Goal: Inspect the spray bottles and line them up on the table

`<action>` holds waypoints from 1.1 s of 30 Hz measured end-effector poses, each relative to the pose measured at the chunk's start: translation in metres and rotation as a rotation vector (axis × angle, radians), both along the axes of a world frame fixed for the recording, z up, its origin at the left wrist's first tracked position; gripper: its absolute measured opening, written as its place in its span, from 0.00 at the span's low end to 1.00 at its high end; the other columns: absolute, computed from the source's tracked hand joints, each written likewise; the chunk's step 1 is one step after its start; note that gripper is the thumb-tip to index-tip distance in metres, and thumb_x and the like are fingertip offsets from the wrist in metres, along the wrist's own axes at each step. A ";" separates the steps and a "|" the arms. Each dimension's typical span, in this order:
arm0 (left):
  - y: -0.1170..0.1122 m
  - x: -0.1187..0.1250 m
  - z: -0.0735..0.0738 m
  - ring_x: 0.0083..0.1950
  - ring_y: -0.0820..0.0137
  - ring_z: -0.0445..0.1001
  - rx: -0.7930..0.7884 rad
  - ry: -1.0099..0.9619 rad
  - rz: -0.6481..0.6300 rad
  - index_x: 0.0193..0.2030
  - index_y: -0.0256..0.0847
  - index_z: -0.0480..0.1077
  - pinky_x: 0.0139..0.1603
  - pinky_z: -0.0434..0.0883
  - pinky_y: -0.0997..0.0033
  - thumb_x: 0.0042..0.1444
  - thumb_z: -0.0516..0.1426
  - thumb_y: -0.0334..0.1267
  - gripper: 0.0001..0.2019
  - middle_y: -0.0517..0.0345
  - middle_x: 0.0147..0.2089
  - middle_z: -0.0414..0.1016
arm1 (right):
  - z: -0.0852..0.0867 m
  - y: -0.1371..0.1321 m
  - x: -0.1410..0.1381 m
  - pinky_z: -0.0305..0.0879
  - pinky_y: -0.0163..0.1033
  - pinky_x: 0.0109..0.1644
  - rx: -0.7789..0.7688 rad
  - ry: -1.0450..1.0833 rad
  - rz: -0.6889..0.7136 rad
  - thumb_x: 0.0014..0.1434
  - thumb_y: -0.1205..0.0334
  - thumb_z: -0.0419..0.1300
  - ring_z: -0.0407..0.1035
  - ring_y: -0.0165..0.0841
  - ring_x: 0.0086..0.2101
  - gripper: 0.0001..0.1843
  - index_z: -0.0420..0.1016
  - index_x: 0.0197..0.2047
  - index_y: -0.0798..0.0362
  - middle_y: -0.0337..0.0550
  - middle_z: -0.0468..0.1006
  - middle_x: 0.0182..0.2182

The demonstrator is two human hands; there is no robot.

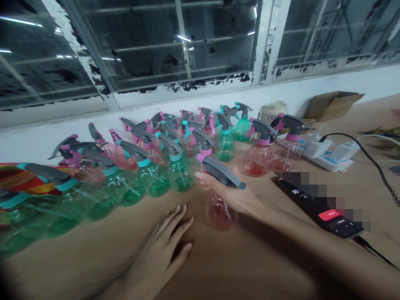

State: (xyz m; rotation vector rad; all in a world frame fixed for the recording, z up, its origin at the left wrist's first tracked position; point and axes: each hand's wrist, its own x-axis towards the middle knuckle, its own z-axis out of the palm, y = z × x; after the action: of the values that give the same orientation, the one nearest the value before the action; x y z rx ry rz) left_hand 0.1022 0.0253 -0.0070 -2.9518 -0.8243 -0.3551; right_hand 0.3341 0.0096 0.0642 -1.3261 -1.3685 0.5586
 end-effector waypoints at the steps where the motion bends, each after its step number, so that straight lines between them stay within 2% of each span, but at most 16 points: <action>1: 0.000 0.000 0.000 0.67 0.56 0.50 0.000 -0.001 -0.001 0.62 0.39 0.58 0.61 0.59 0.48 0.63 0.52 0.39 0.21 0.48 0.68 0.51 | -0.003 0.001 0.001 0.66 0.39 0.27 -0.015 0.021 0.007 0.51 0.46 0.60 0.69 0.34 0.24 0.14 0.73 0.29 0.48 0.38 0.75 0.22; 5: 0.000 0.000 -0.002 0.67 0.56 0.50 0.001 0.003 -0.005 0.62 0.39 0.58 0.61 0.59 0.49 0.63 0.52 0.39 0.21 0.48 0.68 0.51 | -0.013 0.004 0.001 0.69 0.42 0.40 -0.026 0.172 0.034 0.50 0.53 0.64 0.73 0.36 0.34 0.10 0.76 0.35 0.47 0.38 0.79 0.32; 8: 0.000 0.000 -0.002 0.67 0.56 0.50 0.007 0.004 -0.003 0.62 0.39 0.58 0.61 0.59 0.48 0.63 0.52 0.40 0.21 0.48 0.68 0.51 | -0.016 0.004 0.000 0.69 0.44 0.44 0.010 0.249 0.080 0.52 0.53 0.63 0.74 0.38 0.39 0.11 0.77 0.39 0.46 0.39 0.80 0.36; 14: 0.001 0.000 -0.002 0.67 0.56 0.50 0.012 0.004 -0.011 0.62 0.38 0.58 0.61 0.59 0.49 0.63 0.52 0.39 0.21 0.47 0.68 0.51 | -0.014 0.004 0.002 0.67 0.46 0.47 0.016 0.166 0.057 0.53 0.54 0.63 0.73 0.38 0.38 0.13 0.76 0.42 0.48 0.41 0.80 0.35; 18: 0.000 0.000 0.000 0.67 0.56 0.50 0.005 0.001 -0.006 0.62 0.39 0.58 0.61 0.58 0.49 0.63 0.52 0.40 0.21 0.48 0.68 0.52 | -0.015 0.004 0.004 0.65 0.46 0.50 0.005 0.192 0.145 0.55 0.58 0.61 0.73 0.37 0.40 0.11 0.76 0.42 0.47 0.40 0.80 0.34; 21: -0.001 0.000 0.001 0.67 0.56 0.50 0.003 0.006 -0.005 0.62 0.39 0.58 0.61 0.58 0.49 0.63 0.52 0.39 0.21 0.47 0.68 0.51 | -0.016 0.003 0.004 0.66 0.43 0.49 0.036 0.200 0.132 0.53 0.59 0.62 0.73 0.36 0.40 0.09 0.76 0.39 0.45 0.38 0.80 0.34; 25: -0.001 0.001 0.000 0.67 0.56 0.50 -0.001 0.014 -0.004 0.62 0.39 0.58 0.61 0.58 0.48 0.63 0.52 0.39 0.21 0.47 0.68 0.50 | -0.016 0.003 0.005 0.68 0.44 0.45 -0.015 0.193 0.062 0.52 0.57 0.63 0.73 0.38 0.38 0.06 0.75 0.35 0.46 0.39 0.79 0.33; 33: 0.000 0.000 -0.001 0.67 0.56 0.49 -0.001 0.014 -0.007 0.62 0.39 0.58 0.61 0.58 0.47 0.63 0.51 0.39 0.21 0.47 0.68 0.50 | -0.003 0.003 0.000 0.67 0.42 0.34 0.025 0.089 0.069 0.49 0.51 0.64 0.71 0.36 0.29 0.10 0.73 0.29 0.48 0.38 0.76 0.26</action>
State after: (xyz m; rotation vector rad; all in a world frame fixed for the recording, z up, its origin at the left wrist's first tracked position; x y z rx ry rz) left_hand 0.1026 0.0256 -0.0077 -2.9557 -0.8125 -0.3345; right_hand 0.3342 0.0127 0.0607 -1.2241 -1.3480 0.6378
